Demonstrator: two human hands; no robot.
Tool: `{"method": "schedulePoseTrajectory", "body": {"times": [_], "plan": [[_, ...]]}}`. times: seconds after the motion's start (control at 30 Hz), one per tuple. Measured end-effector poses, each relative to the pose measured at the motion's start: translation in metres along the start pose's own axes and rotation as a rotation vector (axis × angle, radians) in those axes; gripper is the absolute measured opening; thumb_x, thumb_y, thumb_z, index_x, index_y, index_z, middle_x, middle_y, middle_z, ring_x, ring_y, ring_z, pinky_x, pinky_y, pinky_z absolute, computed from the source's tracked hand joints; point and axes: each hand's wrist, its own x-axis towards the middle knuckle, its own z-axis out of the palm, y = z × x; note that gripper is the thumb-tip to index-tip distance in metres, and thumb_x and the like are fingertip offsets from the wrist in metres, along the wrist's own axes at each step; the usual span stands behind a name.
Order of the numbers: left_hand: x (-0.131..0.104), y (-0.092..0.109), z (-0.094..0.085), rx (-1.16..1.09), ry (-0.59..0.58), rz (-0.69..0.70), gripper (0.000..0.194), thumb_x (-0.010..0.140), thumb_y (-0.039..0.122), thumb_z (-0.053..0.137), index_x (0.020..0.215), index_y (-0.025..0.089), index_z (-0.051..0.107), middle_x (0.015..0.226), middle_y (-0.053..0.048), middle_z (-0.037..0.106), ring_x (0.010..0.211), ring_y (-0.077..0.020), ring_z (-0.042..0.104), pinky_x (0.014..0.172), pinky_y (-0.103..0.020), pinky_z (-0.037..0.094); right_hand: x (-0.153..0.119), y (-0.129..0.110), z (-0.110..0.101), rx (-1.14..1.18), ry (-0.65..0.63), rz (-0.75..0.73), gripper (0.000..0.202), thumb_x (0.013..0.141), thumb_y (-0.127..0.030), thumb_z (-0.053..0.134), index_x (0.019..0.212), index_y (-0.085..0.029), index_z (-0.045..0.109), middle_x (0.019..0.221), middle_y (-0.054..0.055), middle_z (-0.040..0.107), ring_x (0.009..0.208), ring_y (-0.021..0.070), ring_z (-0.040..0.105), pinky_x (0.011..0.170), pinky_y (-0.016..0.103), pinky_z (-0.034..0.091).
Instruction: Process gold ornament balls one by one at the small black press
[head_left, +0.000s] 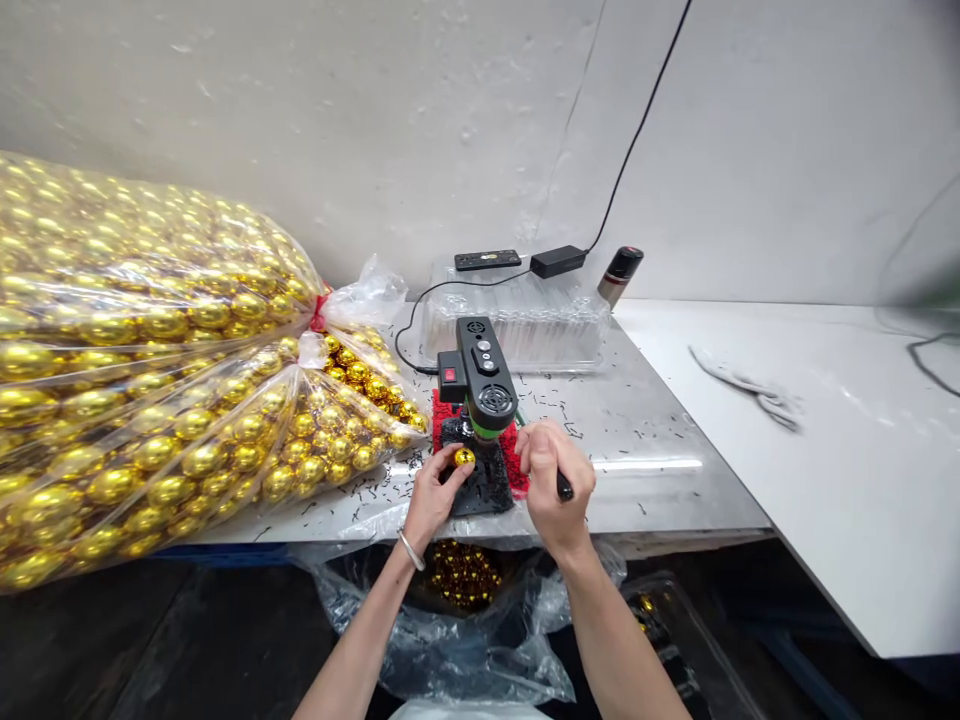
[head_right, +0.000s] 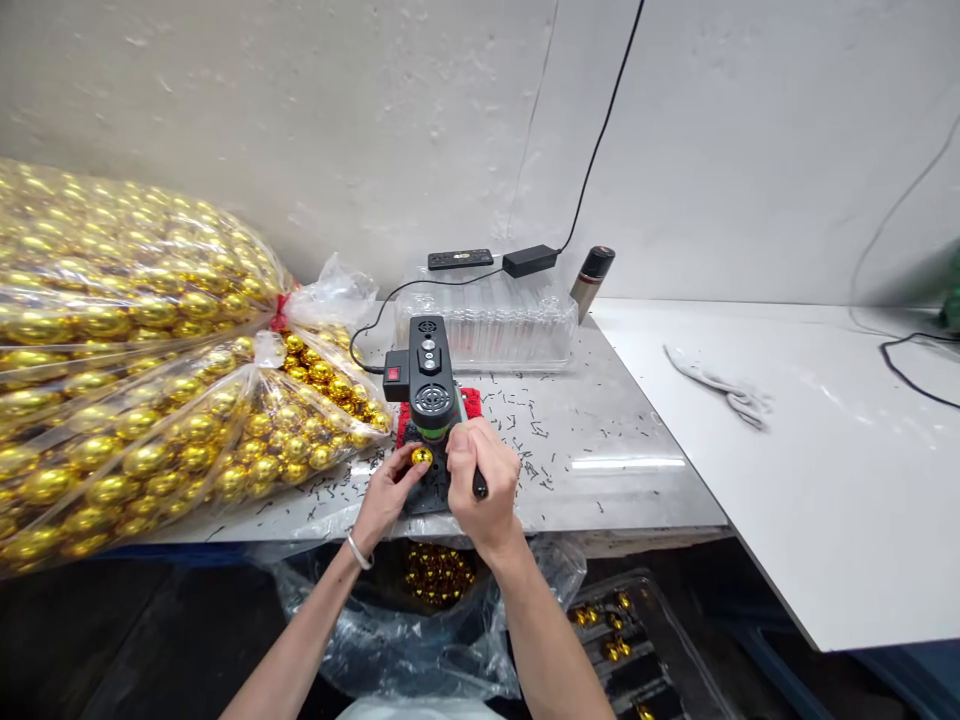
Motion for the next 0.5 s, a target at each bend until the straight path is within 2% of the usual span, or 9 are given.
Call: {"method": "schedulePoseTrajectory", "body": {"times": [0.23,0.33,0.5], "plan": [[-0.002,0.001,0.002,0.497,-0.033,0.190,0.030,0.082,0.034,0.065,0.111,0.026,0.066,0.103,-0.005,0.068,0.101,-0.0232,0.059,0.098,-0.045,0.036,-0.002,0.000,-0.002,-0.040,-0.007,-0.005,0.030,0.091,-0.012,0.038,0.063,-0.020,0.044,0.063,0.001,0.050,0.064,0.0127,0.051,0.060,0.028,0.039],[-0.003,0.002,0.001,0.586,-0.054,0.256,0.030,0.084,0.034,0.062,0.113,0.026,0.064,0.102,-0.004,0.068,0.100,-0.0226,0.059,0.097,-0.043,0.037,-0.008,0.003,-0.003,-0.061,-0.033,-0.019,0.029,0.091,-0.010,0.037,0.064,-0.020,0.044,0.064,0.001,0.051,0.065,0.0128,0.052,0.060,0.028,0.040],[-0.007,0.003,0.004,0.682,-0.007,0.386,0.030,0.084,0.032,0.064,0.112,0.022,0.064,0.099,-0.007,0.069,0.099,-0.0240,0.058,0.100,-0.047,0.033,-0.015,0.006,-0.004,-0.065,-0.047,-0.030,0.028,0.090,-0.008,0.037,0.065,-0.020,0.045,0.064,0.001,0.051,0.067,0.0133,0.053,0.060,0.028,0.040]]}}
